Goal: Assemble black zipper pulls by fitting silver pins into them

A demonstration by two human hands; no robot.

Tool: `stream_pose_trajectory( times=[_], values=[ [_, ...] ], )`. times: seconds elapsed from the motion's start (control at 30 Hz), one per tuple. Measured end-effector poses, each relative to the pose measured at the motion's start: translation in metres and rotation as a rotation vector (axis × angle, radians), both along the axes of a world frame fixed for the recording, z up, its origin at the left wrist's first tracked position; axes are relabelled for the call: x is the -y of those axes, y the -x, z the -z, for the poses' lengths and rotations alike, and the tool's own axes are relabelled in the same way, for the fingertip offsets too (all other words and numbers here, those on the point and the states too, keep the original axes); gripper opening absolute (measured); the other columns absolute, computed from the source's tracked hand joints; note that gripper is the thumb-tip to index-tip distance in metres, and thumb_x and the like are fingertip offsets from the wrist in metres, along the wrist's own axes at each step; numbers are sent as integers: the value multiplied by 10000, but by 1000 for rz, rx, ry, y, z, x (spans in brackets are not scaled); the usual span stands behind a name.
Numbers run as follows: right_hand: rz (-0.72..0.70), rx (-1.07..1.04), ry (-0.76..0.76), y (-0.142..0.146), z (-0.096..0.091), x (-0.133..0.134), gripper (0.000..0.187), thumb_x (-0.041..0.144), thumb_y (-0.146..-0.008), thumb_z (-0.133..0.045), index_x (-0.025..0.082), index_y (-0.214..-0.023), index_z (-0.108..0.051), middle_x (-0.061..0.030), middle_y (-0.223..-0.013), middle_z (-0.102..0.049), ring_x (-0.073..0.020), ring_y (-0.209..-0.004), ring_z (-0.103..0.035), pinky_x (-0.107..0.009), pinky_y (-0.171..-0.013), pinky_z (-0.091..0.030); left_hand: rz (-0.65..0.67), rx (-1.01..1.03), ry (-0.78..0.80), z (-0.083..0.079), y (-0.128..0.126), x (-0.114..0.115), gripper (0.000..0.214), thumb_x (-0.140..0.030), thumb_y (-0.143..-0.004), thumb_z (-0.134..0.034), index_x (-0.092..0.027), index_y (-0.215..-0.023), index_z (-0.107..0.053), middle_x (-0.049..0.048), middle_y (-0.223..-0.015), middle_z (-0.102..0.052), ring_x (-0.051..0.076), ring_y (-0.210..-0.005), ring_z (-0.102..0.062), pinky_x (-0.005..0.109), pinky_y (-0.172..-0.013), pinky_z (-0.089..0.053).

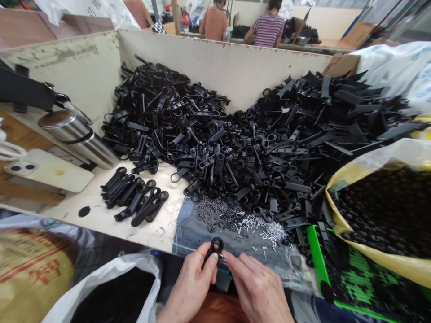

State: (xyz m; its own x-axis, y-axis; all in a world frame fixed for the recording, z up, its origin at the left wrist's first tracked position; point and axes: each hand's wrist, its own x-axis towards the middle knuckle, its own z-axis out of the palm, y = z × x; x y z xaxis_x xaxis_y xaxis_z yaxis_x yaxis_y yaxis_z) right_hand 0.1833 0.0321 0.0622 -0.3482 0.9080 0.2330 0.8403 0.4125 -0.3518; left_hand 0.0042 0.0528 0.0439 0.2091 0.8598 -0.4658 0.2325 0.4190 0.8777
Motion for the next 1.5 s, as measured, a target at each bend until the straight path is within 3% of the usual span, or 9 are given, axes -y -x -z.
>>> stream_pose_trajectory(
  times=[0.23,0.47,0.87,1.03,1.17,1.3,1.4,1.5],
  values=[
    [13,38,-34,2,5,1,436,187,-1099,-242,195,-1185,-668,-35,-747,-695,-165,-614,-688,-266,-535,-434,-48,-39,-20,5,-3,1,399,-586,-909,-576,-200,-888,-675,-41,-537,-555,159,-538,-509,264,-554,-385],
    [9,120,-67,8,8,0,400,17,-995,-310,149,-1200,-627,-42,-794,-714,-184,-648,-692,-298,-524,-435,-61,-61,-49,3,-8,-2,434,-610,-926,-539,-209,-775,-613,-40,-542,-535,147,-515,-493,260,-529,-371],
    [-39,319,-95,18,2,-11,446,-42,-678,-723,88,-1101,-672,-22,-763,-722,-212,-593,-673,-331,-454,-485,-70,-47,-99,22,-10,0,383,-542,-955,-508,-199,-804,-590,-44,-583,-532,137,-535,-471,249,-537,-372],
    [-101,405,9,27,-13,-18,343,-25,-710,-745,89,-1031,-705,-59,-778,-730,-236,-602,-689,-332,-442,-517,-91,-43,-99,22,-9,-2,351,-509,-943,-525,-201,-807,-624,-33,-600,-569,151,-544,-501,248,-535,-399],
    [-169,523,180,46,-35,-25,212,6,-783,-707,45,-991,-717,-146,-811,-733,-269,-647,-692,-330,-451,-517,-127,-20,-132,14,-7,-8,270,-461,-859,-618,-203,-821,-687,44,-778,-740,231,-752,-664,285,-717,-513],
    [-191,519,278,56,-50,-35,120,38,-825,-693,43,-942,-720,-178,-839,-744,-273,-722,-705,-340,-545,-544,-130,13,-100,13,-6,-13,258,-422,-775,-664,-191,-877,-718,67,-866,-782,279,-871,-692,314,-789,-532],
    [-197,468,311,48,-58,-35,48,73,-860,-681,107,-838,-706,-135,-789,-749,-241,-715,-707,-309,-577,-529,-117,30,-128,17,-5,-13,266,-436,-762,-686,-190,-853,-723,44,-806,-762,250,-790,-671,286,-702,-520],
    [-144,433,335,31,-66,-23,81,111,-883,-663,147,-813,-679,-87,-729,-737,-195,-635,-693,-262,-553,-487,-170,6,-119,16,3,-13,338,-512,-737,-732,-185,-823,-725,-31,-563,-622,172,-547,-540,243,-514,-417]
  ],
)
